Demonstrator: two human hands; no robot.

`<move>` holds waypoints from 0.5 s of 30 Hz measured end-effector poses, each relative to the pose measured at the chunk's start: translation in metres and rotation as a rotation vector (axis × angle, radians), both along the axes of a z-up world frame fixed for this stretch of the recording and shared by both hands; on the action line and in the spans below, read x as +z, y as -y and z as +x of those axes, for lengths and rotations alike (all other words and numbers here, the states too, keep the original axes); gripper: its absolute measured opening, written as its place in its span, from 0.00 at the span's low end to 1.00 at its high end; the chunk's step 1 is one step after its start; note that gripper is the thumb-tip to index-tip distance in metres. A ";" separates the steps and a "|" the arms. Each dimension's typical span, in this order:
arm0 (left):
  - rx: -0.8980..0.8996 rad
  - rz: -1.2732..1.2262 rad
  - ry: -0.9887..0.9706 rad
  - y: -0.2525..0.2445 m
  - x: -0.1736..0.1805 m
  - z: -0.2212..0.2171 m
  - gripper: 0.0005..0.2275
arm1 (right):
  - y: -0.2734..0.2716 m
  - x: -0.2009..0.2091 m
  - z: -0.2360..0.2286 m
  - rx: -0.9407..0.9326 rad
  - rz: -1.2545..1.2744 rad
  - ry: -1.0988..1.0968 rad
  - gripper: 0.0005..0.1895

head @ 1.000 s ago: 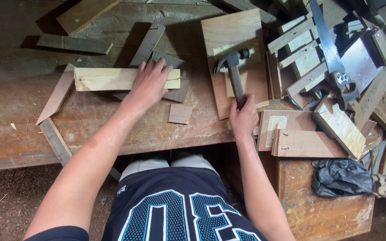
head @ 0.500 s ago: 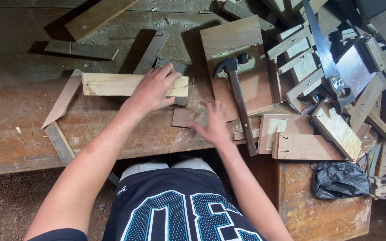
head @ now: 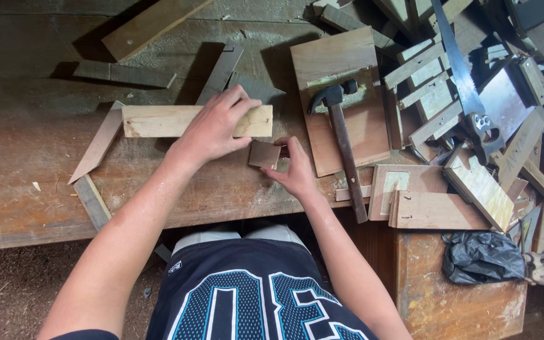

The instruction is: The person assembles small wooden pieces into a rectangular frame using a hammer and nails. They repeatedly position the pieces, drive nails into the joints, and check alignment throughout the process.

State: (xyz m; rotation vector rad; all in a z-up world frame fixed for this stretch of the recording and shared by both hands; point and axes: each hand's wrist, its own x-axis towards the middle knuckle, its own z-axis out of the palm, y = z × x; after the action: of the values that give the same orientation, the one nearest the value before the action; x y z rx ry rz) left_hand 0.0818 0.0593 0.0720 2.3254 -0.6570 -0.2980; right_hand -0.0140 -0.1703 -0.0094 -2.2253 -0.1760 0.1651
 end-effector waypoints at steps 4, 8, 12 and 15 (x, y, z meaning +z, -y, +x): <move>-0.028 -0.004 -0.045 -0.004 0.006 -0.005 0.32 | -0.003 0.008 0.012 -0.120 0.123 -0.108 0.34; -0.049 -0.049 0.001 -0.004 0.008 -0.008 0.31 | -0.001 0.017 0.030 -0.038 0.089 0.027 0.34; -0.037 -0.005 0.004 -0.001 0.008 -0.002 0.30 | -0.010 0.026 0.052 0.008 0.143 0.035 0.34; -0.032 0.053 -0.043 0.002 0.006 0.005 0.31 | -0.020 0.028 0.066 0.000 0.205 0.062 0.36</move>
State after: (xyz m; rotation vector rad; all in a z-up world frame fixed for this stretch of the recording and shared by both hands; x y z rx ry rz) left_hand 0.0864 0.0568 0.0785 2.3534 -0.6738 -0.3832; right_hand 0.0517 -0.1505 0.0187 -2.0274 -0.2172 0.0749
